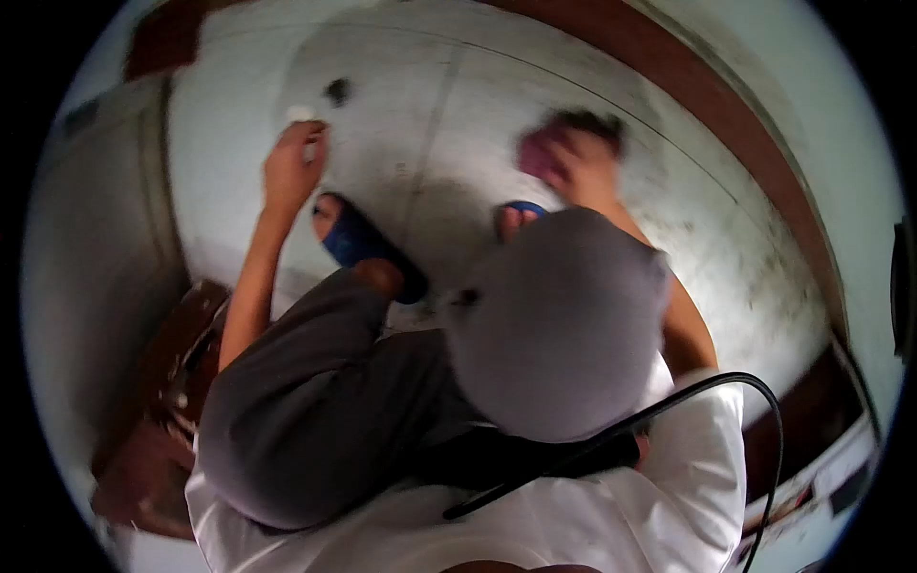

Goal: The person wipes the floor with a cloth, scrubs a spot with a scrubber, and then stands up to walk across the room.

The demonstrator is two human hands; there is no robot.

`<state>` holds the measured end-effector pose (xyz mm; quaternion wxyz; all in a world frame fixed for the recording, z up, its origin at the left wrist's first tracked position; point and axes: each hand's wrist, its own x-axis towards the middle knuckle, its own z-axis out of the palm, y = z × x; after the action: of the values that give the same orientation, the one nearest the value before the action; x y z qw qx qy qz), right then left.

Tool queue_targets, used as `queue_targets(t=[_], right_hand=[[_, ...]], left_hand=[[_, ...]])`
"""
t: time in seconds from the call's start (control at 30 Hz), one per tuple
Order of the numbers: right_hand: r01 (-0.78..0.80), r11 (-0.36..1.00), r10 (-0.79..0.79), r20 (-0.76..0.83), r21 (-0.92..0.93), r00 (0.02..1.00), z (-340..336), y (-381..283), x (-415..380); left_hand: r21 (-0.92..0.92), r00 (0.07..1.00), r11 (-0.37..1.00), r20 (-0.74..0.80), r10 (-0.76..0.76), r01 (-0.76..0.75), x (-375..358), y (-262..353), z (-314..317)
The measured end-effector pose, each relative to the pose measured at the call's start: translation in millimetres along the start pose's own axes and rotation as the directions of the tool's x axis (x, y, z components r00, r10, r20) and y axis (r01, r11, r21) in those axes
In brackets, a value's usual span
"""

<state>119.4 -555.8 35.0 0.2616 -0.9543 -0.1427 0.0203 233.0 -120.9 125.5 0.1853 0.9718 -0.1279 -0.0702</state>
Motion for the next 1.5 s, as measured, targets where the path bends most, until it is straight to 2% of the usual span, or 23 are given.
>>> queue_targets(t=[0.03,0.1,0.23,0.33,0.37,0.43,0.5,0.57,0.6,0.63,0.7,0.73,0.87,0.97,1.07,1.1,1.17,1.23,1.3,1.37,1.43,1.47,1.5], right_hand=[[-0.087,0.996,0.089,0.077,-0.03,0.993,-13,13,-19],[-0.113,0.992,0.115,0.043,-0.061,0.992,-36,33,-53],[-0.115,0.983,0.124,0.059,-0.143,0.99,-54,33,-59],[-0.089,0.983,0.098,0.051,-0.158,0.994,-35,33,-54],[-0.082,0.983,0.092,0.053,-0.162,0.994,-32,34,-50],[-0.051,0.992,0.055,0.031,-0.112,0.998,-27,18,-26],[-0.005,0.994,0.005,-0.003,-0.112,1.0,-12,6,-1],[0.04,0.995,-0.043,-0.033,-0.09,0.999,-2,-14,31],[0.059,0.995,-0.062,-0.028,-0.083,0.998,2,-23,46],[0.085,0.994,-0.086,-0.02,-0.075,0.996,5,-33,60],[0.127,0.989,-0.129,-0.015,-0.072,0.992,9,-48,80],[0.159,0.986,-0.16,-0.005,-0.055,0.987,13,-52,88],[0.271,0.963,-0.271,0.074,0.01,0.96,22,-65,113],[0.388,0.921,-0.388,0.162,0.034,0.907,27,-68,134],[0.62,0.783,-0.581,0.301,-0.048,0.757,33,-71,171],[0.609,0.792,-0.558,0.343,-0.05,0.755,40,-69,189],[0.501,0.859,-0.46,0.263,-0.111,0.848,48,-78,230],[0.377,0.901,-0.349,0.155,-0.214,0.924,62,-91,270],[0.384,0.891,-0.338,0.209,-0.242,0.917,53,-115,290],[0.437,0.794,-0.306,0.344,-0.422,0.888,35,-155,302],[0.537,0.751,-0.45,0.297,-0.385,0.842,32,-201,310],[0.591,0.799,-0.534,0.325,-0.11,0.781,36,-221,313],[0.601,0.782,-0.619,0.326,0.167,0.715,42,-240,309]], left_hand=[[0.023,1.0,1.0,-0.009,-0.007,0.007,-3,-4,1],[-0.01,0.996,0.996,0.041,-0.084,0.084,-9,-7,3],[0.038,0.967,0.97,0.086,-0.241,0.238,-18,-6,3],[-0.007,0.95,0.954,0.101,-0.296,0.299,-18,-8,9],[-0.017,0.949,0.954,0.108,-0.295,0.298,-13,-7,13],[-0.095,0.984,0.983,-0.063,-0.164,0.158,2,-3,18],[-0.076,0.989,0.987,-0.034,-0.144,0.141,22,0,27],[0.051,0.981,0.996,-0.176,0.084,-0.076,42,-3,41],[0.041,0.999,0.999,-0.045,0.002,-0.001,49,2,39],[0.041,0.999,0.999,-0.048,-0.004,0.006,53,-3,49],[0.203,0.989,0.979,0.136,-0.063,0.034,63,-9,60],[0.136,0.998,0.99,0.064,0.012,-0.02,59,-10,61],[-0.01,0.999,1.0,0.037,0.0,0.0,45,-6,60],[-0.084,0.997,0.994,0.041,-0.07,0.074,29,-13,57],[-0.148,0.989,0.979,-0.026,-0.143,0.138,8,-23,49],[-0.187,0.984,0.967,-0.02,-0.179,0.172,-1,-30,45],[-0.301,0.958,0.927,-0.105,-0.266,0.224,-18,-32,36],[-0.393,0.918,0.85,-0.031,-0.394,0.351,-32,-35,24],[-0.464,0.867,0.791,-0.088,-0.49,0.399,-47,-30,11],[-0.532,0.824,0.743,-0.138,-0.549,0.406,-61,-36,4],[-0.596,0.765,0.693,-0.193,-0.615,0.406,-73,-39,-3],[-0.669,0.721,0.623,-0.186,-0.667,0.404,-78,-40,-8],[-0.738,0.679,0.556,-0.184,-0.711,0.382,-88,-41,-7]])
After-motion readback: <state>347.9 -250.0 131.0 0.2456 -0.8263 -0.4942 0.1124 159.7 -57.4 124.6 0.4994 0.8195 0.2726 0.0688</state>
